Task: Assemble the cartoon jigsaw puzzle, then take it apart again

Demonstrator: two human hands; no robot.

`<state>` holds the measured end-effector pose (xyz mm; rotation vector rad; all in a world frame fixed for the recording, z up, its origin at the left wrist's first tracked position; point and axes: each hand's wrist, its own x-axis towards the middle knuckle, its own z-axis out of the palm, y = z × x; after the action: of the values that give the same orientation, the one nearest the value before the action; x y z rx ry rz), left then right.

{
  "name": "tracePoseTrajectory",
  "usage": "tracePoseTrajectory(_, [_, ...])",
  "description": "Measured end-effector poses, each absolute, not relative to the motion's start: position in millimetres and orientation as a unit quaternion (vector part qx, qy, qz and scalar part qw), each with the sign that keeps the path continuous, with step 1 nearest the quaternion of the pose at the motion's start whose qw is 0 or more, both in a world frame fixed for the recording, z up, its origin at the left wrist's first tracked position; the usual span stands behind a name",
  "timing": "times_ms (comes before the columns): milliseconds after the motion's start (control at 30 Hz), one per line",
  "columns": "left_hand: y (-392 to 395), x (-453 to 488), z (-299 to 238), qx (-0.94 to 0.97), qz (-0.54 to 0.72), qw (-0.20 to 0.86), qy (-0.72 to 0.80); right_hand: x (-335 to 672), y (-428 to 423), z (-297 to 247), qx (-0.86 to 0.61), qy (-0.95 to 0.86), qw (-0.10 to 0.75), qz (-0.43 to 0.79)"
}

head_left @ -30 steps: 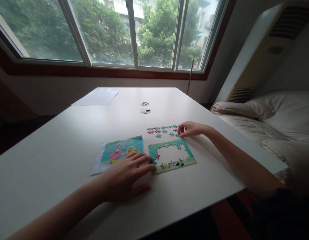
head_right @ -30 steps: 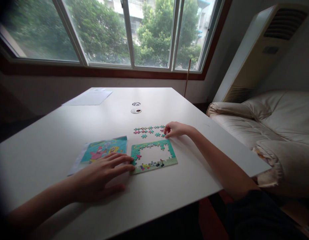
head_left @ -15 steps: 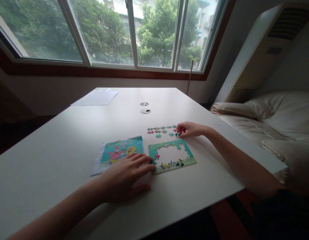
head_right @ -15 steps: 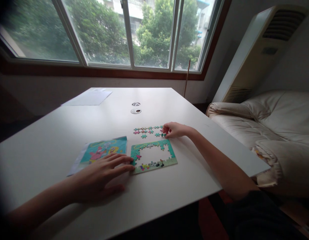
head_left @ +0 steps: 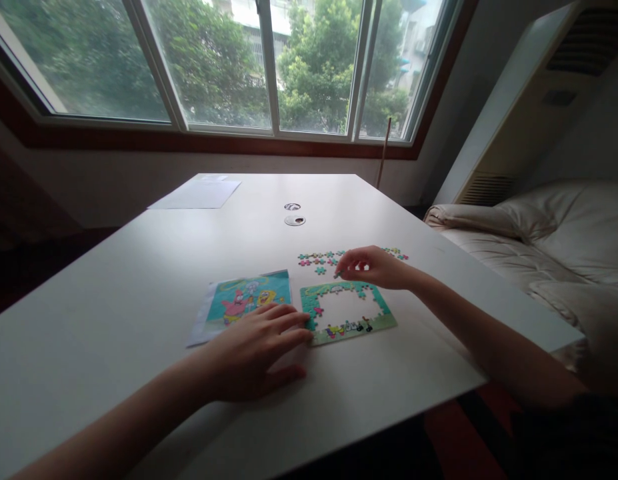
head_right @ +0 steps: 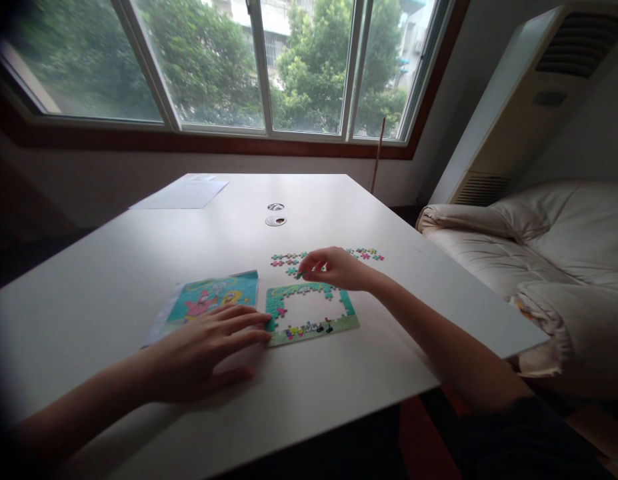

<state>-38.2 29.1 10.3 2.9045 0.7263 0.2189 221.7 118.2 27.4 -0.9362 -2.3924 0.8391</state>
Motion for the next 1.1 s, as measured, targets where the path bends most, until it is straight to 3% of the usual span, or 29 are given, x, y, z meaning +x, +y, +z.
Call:
tracePoseTrajectory(200, [29, -38, 10, 0.966, 0.078, 0.061, 0.237, 192, 85, 24, -0.265, -0.896, 0.168, 0.315])
tracePoseTrajectory(533, [28, -39, 9, 0.965, 0.076, 0.065, 0.241, 184, 84, 7, -0.299, -0.900, 0.127, 0.291])
tracePoseTrajectory(900, [29, -39, 9, 0.965, 0.076, 0.067, 0.243, 181, 82, 5, -0.309, -0.881, 0.141, 0.329])
tracePoseTrajectory(1100, [29, -39, 10, 0.964, 0.066, 0.071, 0.246, 179, 82, -4, -0.292, -0.907, 0.180, 0.246])
